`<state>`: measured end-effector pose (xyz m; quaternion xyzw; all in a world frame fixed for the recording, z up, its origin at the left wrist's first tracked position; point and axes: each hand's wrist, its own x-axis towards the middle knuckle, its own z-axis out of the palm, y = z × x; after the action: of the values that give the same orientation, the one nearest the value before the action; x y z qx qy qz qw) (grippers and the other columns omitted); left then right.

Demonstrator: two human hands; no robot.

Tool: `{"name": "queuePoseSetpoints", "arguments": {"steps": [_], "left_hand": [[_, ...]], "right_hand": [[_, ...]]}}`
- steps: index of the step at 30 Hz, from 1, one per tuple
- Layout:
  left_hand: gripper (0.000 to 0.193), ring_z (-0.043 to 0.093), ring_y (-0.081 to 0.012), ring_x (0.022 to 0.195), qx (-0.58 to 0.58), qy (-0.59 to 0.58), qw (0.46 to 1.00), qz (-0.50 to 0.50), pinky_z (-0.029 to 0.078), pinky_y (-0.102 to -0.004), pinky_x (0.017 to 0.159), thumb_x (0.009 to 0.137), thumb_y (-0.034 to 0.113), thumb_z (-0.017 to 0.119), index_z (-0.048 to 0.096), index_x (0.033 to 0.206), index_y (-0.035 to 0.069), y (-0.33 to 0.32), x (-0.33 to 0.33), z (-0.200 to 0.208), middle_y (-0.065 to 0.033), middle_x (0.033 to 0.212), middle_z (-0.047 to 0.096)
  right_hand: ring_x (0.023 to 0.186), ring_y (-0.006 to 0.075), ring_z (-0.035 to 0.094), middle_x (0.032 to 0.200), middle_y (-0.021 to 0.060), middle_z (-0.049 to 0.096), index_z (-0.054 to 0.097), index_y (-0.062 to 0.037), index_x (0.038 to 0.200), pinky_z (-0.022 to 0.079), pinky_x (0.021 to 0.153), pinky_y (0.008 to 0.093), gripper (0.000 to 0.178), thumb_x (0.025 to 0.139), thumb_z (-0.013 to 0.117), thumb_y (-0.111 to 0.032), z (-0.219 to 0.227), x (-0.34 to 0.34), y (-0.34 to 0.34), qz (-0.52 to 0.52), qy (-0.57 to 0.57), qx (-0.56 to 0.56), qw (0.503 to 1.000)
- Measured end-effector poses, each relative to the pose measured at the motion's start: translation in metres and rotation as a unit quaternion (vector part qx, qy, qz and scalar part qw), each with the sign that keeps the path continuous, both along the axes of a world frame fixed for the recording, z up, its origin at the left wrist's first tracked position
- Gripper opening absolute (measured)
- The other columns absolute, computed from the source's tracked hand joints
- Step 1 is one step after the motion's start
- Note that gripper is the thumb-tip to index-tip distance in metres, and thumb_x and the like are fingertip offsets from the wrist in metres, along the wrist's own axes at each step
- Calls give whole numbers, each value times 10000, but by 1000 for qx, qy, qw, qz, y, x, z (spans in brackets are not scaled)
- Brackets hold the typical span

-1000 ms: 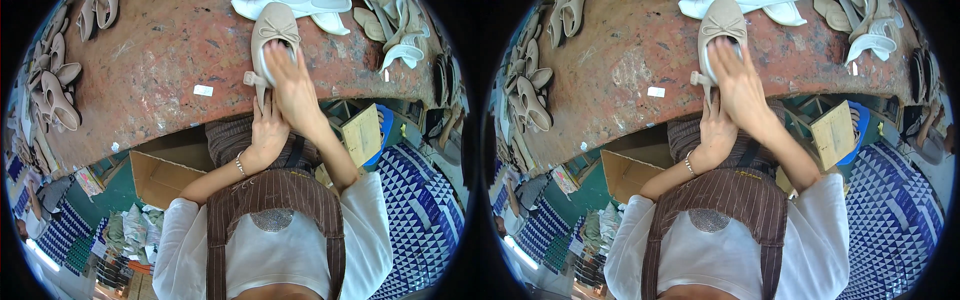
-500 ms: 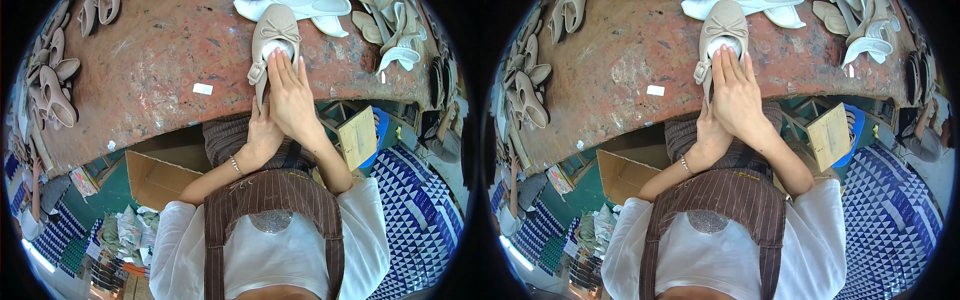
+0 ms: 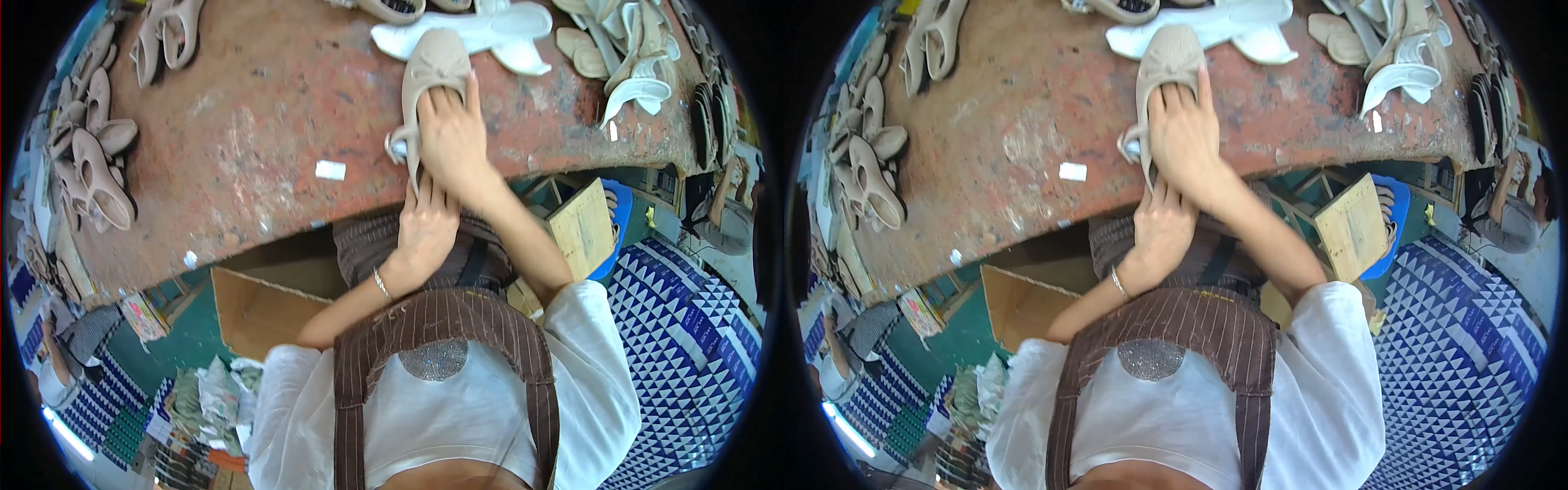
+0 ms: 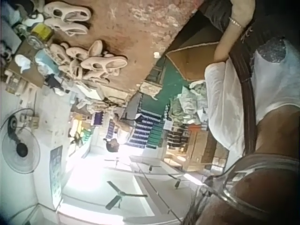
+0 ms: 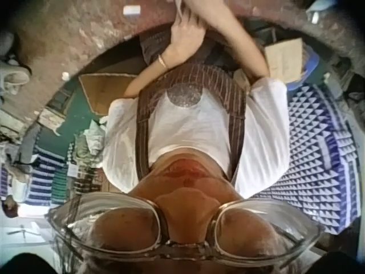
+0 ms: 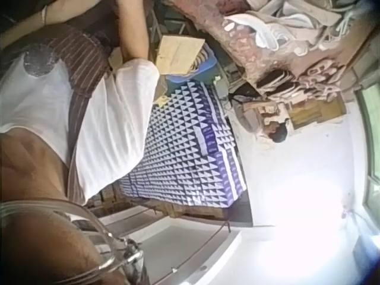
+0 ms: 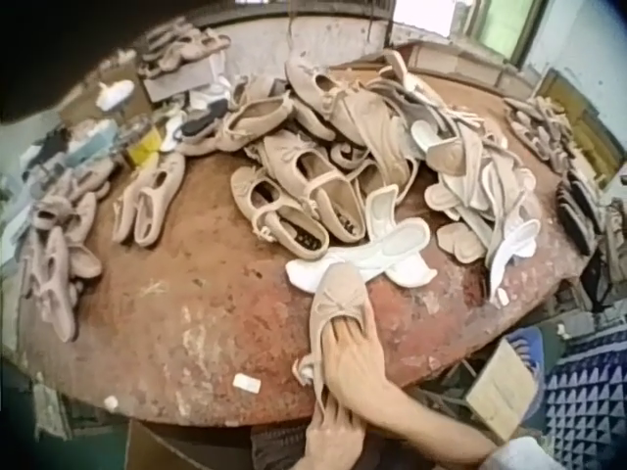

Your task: The person repeatedly takes shoes and insoles from the table, inserts each insole into a shoe, and presses it into place by hand.

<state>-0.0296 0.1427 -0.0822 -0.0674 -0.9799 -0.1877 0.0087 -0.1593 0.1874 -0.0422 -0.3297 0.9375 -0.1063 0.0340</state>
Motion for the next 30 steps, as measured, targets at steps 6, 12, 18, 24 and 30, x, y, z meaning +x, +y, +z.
{"name": "queuePoseSetpoints", "arguments": {"steps": [6, 12, 18, 24, 30], "left_hand": [[393, 586, -394, 1166, -5, 44, 999, 16, 504, -474, 955, 838, 163, 672, 623, 1132, -93, -2, -6, 5, -261, 1191, 623], [471, 555, -388, 1219, 38, 75, 995, 53, 434, -513, 1030, 813, 192, 718, 602, 1173, -90, 3, -21, 15, -270, 1211, 605], [202, 588, -359, 1069, 343, 57, 928, 135, 473, -445, 917, 763, 40, 697, 635, 946, -22, -48, -26, 44, -177, 1138, 595], [109, 557, -264, 806, 153, 223, 915, 299, 455, -363, 747, 809, 72, 650, 567, 823, 4, -220, 14, 112, -141, 892, 586], [479, 543, -381, 1135, -179, 354, 809, 434, 418, -462, 974, 853, 279, 721, 562, 1173, -41, -363, -77, 107, -214, 1198, 582]], "right_hand": [[877, 344, 667, 851, 215, 658, 653, 51, 880, 59, 1187, 599, 205, 769, 537, -77, -40, -19, -2, -32, -25, 25, 999], [875, 354, 671, 813, 193, 659, 672, 52, 840, 55, 1169, 650, 211, 763, 590, -127, -5, -32, 4, 72, 50, -50, 995], [834, 113, 661, 925, 87, 744, 739, -13, 1041, 528, 756, 286, 230, 852, 609, -34, 44, -91, 97, -84, -129, -419, 895], [1141, 256, 639, 1280, 202, 627, 532, -20, 1370, 481, 998, 342, 477, 897, 514, 37, -21, -201, 111, -241, -109, -313, 912], [1045, 164, 622, 1113, 96, 671, 608, 42, 1207, 489, 924, 297, 395, 813, 621, 52, -50, -231, 116, -66, -295, -374, 877]]}}
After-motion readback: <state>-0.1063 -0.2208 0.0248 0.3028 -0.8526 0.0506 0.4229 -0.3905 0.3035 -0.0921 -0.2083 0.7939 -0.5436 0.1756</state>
